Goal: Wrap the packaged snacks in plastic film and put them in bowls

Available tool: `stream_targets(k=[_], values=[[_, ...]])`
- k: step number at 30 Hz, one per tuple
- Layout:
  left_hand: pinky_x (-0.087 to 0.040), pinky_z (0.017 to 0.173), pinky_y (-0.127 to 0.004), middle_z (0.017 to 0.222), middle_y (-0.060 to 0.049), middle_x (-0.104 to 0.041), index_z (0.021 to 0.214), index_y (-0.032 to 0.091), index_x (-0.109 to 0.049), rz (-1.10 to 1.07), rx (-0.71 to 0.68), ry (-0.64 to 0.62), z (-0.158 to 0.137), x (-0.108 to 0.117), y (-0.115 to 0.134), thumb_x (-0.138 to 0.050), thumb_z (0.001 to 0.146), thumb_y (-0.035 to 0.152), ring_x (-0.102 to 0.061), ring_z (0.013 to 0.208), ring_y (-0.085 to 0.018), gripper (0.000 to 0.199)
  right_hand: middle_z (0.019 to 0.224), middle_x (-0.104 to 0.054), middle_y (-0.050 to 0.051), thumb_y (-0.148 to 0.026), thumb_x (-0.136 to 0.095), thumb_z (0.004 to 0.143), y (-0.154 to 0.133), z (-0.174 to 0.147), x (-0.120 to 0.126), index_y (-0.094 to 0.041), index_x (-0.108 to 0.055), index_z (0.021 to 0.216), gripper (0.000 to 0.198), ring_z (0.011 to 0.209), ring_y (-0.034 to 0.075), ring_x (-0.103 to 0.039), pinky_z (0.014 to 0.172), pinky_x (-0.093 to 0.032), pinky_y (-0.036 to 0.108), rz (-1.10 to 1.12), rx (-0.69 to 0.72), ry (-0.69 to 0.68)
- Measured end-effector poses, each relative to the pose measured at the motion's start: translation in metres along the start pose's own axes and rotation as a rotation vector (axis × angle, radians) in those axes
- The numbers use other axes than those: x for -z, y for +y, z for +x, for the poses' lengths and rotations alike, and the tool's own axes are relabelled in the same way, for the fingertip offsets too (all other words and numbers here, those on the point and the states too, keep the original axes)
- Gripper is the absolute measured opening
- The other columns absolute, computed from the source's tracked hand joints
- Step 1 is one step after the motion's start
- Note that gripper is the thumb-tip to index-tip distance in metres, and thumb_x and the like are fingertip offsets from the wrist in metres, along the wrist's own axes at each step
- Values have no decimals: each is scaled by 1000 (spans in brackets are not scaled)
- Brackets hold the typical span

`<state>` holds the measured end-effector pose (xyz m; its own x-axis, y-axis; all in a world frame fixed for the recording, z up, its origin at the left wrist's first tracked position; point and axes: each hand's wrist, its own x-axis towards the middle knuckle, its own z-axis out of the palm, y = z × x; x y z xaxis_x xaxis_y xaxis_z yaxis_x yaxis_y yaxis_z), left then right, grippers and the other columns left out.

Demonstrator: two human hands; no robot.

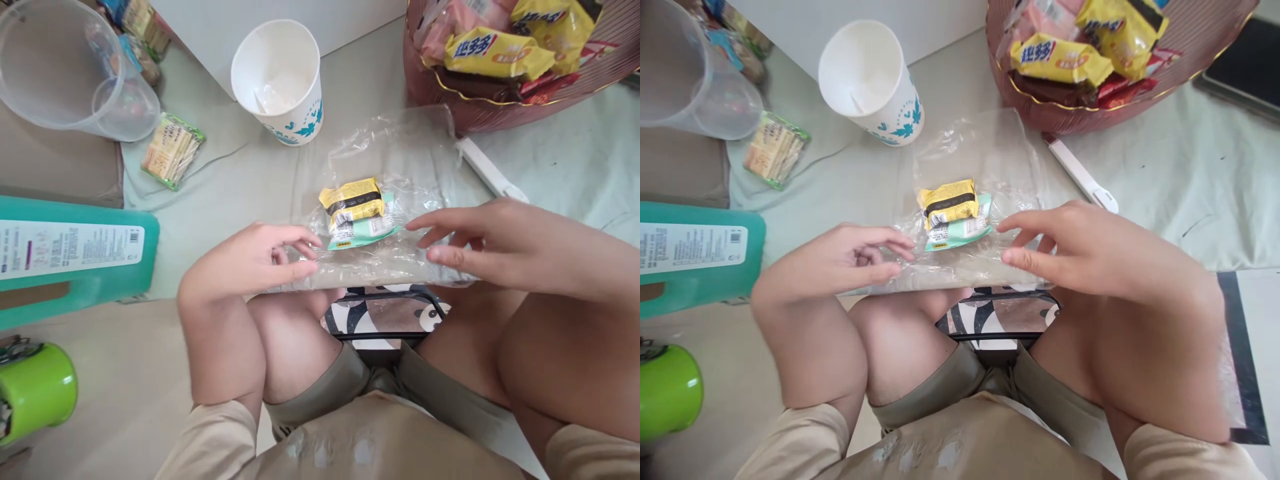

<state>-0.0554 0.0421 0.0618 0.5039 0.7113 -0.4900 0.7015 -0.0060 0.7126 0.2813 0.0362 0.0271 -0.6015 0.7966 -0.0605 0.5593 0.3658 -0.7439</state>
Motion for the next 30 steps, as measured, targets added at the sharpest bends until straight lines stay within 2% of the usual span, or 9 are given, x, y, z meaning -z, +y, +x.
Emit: stream_targets(k=[4,7,10,13,15,17,21,24,30], values=[[-46,47,-26,53,6,-64,136,26,-69,57,34,199,7,-11,7,-62,90,44,-58,45,-16,50,78,-78,3,-38,-58,98,-17,16,-13,-27,-75,102,21,66,24,-72,60,-54,39,-207,-35,385],[-47,50,-30,45,10,-56,147,24,-61,152,68,345,13,-14,-9,-67,88,40,-54,39,-18,61,129,-77,10,-27,-60,93,-17,32,-39,-24,-71,125,34,118,30,-73,98,-60,47,-157,179,318],[-48,54,-32,49,9,-61,150,26,-59,206,69,273,12,-12,-36,-80,76,36,-57,42,-20,78,158,-59,10,-23,-65,87,-5,43,-63,-25,-64,141,54,149,36,-52,118,-47,57,-148,223,224],[-48,55,-33,55,9,-64,155,29,-52,250,35,242,6,-11,-39,-85,69,36,-55,42,-19,92,164,-52,10,-22,-67,82,5,48,-75,-27,-58,149,68,154,39,-45,120,-44,61,-164,135,201],[-53,62,-32,62,8,-65,153,31,-54,282,8,391,4,-16,-21,-79,76,34,-58,48,-17,80,164,-52,10,-21,-67,82,7,48,-76,-27,-56,151,70,154,38,-45,121,-42,61,-159,118,203],[-59,75,-33,79,3,-71,142,29,-62,264,-97,602,9,-24,5,-70,85,30,-68,68,-18,58,163,-53,11,-20,-65,82,8,47,-76,-27,-56,151,70,154,39,-45,121,-41,62,-156,117,218],[-59,105,-39,131,-7,-71,133,27,-66,156,-380,551,37,-38,31,-60,95,29,-68,125,-24,38,161,-55,10,-25,-63,84,9,48,-78,-29,-57,151,67,154,40,-44,119,-42,63,-129,128,250],[-55,113,-42,148,-8,-64,139,29,-60,68,-328,594,56,-40,12,-53,102,42,-58,143,-26,39,158,-58,11,-30,-62,85,12,48,-80,-28,-60,149,64,150,39,-50,119,-43,61,-109,153,299],[-51,117,-41,149,-9,-66,137,30,-56,-225,-238,741,74,-44,-37,-20,110,49,-59,145,-22,49,145,-69,14,-32,-64,90,10,49,-77,-23,-66,138,49,133,33,-66,112,-52,52,-15,218,389]])
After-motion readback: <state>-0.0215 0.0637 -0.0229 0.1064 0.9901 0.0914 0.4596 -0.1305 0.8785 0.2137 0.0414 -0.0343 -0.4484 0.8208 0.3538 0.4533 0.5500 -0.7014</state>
